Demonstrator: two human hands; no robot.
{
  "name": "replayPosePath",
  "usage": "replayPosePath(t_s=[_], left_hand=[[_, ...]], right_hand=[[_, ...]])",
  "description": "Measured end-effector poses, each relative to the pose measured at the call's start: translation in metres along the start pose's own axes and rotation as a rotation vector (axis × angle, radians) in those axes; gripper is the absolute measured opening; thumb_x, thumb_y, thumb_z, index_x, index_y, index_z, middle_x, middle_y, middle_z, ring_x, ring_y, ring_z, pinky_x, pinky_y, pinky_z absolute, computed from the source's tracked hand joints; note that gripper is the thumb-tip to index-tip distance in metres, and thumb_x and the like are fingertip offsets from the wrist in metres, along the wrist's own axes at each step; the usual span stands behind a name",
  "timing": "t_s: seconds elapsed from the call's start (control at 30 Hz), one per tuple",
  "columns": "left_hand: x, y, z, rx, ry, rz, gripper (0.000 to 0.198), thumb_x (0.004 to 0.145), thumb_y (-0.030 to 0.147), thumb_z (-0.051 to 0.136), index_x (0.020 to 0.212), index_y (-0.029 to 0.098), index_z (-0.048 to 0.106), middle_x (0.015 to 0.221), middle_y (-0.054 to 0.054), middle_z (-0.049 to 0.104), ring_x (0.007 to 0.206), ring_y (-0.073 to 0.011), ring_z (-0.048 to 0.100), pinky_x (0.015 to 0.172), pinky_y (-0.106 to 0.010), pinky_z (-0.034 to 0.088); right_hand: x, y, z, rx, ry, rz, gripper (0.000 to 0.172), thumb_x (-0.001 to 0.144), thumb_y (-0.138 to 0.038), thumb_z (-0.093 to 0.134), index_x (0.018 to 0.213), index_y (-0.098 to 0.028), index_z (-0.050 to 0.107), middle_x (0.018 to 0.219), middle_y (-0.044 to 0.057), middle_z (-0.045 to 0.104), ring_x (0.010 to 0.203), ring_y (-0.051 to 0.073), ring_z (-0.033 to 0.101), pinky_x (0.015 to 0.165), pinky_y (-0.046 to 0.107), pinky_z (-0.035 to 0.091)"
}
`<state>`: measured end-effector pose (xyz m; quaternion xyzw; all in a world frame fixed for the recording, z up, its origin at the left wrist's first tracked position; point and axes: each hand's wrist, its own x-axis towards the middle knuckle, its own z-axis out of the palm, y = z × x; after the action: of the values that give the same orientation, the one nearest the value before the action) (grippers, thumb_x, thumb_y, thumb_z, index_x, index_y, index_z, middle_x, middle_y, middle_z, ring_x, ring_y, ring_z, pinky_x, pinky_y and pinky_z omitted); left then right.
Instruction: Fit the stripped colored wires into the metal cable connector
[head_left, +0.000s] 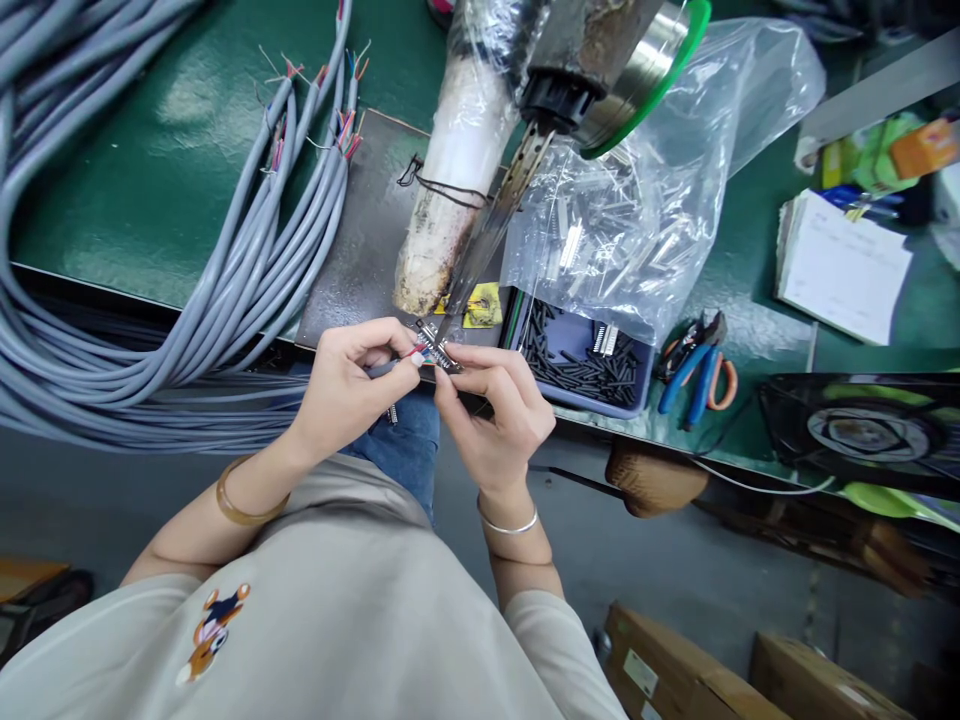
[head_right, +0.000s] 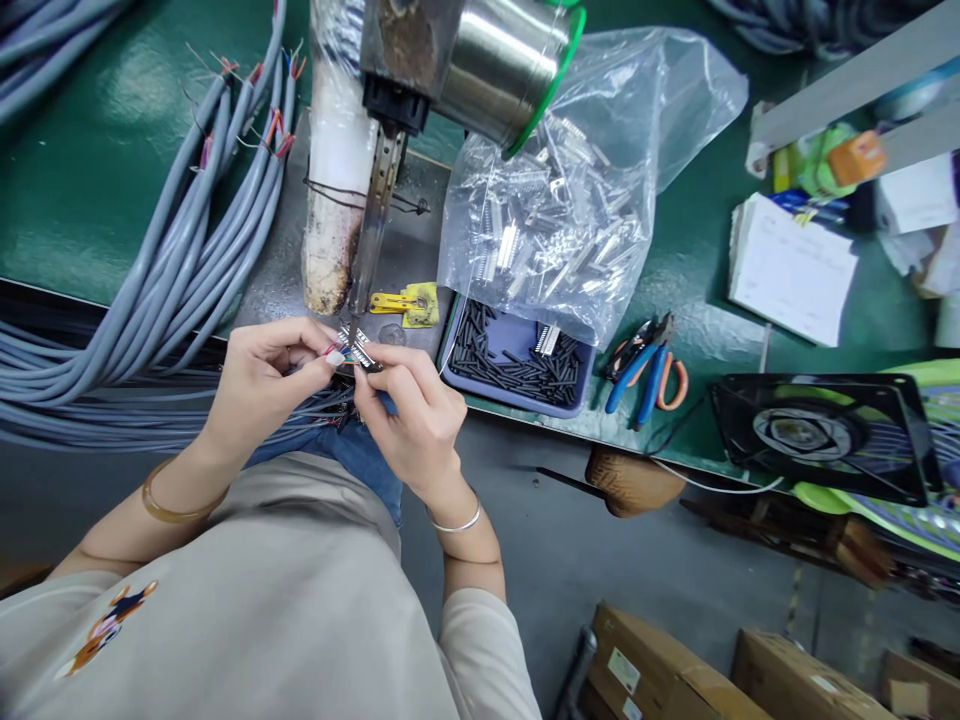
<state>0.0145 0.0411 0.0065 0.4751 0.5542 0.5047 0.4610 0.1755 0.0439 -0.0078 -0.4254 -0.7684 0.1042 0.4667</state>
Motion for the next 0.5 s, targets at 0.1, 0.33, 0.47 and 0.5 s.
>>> replayPosePath(t_s=[0.1,0.33,0.47,0.5], left_hand=[[0.0003,0.0012,0.0001,0.011,0.008,0.011,0.013,0.073,0.017,0.068,0.062,0.016,0.062,0.072,-0.002,0.069,0.058,-0.0086,0.055,0.05,-0.018,0.043],[0.0042,0.0056,-0.0037,-0.018,-0.022,0.021,0.012,0.073,0.019,0.07,0.062,0.015,0.065,0.071,-0.003,0.07,0.059,-0.009,0.057,0.052,-0.018,0.044],[0.0058,0.0034,-0.0049,-0.07,-0.056,-0.017,0.011,0.072,0.018,0.07,0.062,0.015,0.064,0.072,-0.003,0.072,0.061,-0.0103,0.059,0.054,-0.019,0.048],[0.0056,0.0025,-0.0048,-0.066,-0.057,-0.025,0.011,0.071,0.017,0.07,0.062,0.015,0.064,0.072,-0.004,0.072,0.06,-0.0102,0.059,0.054,-0.019,0.047]], right_hand=[[0.0021,-0.0004,0.0006,0.003,-0.002,0.0,0.019,0.087,-0.011,0.075,0.084,-0.026,0.063,0.096,0.0,0.078,0.086,0.015,0.076,0.076,0.029,0.063],[0.0066,-0.0029,-0.0005,-0.004,0.016,-0.011,0.018,0.087,-0.012,0.076,0.087,-0.026,0.065,0.098,0.0,0.078,0.085,0.015,0.076,0.075,0.029,0.062],[0.0046,-0.0037,-0.0003,-0.034,0.004,-0.04,0.019,0.088,-0.012,0.074,0.085,-0.026,0.063,0.098,0.002,0.079,0.083,0.015,0.076,0.072,0.028,0.062],[0.0036,-0.0036,-0.0004,-0.042,-0.003,-0.042,0.019,0.088,-0.011,0.074,0.085,-0.026,0.062,0.099,0.002,0.079,0.083,0.015,0.076,0.072,0.028,0.062]])
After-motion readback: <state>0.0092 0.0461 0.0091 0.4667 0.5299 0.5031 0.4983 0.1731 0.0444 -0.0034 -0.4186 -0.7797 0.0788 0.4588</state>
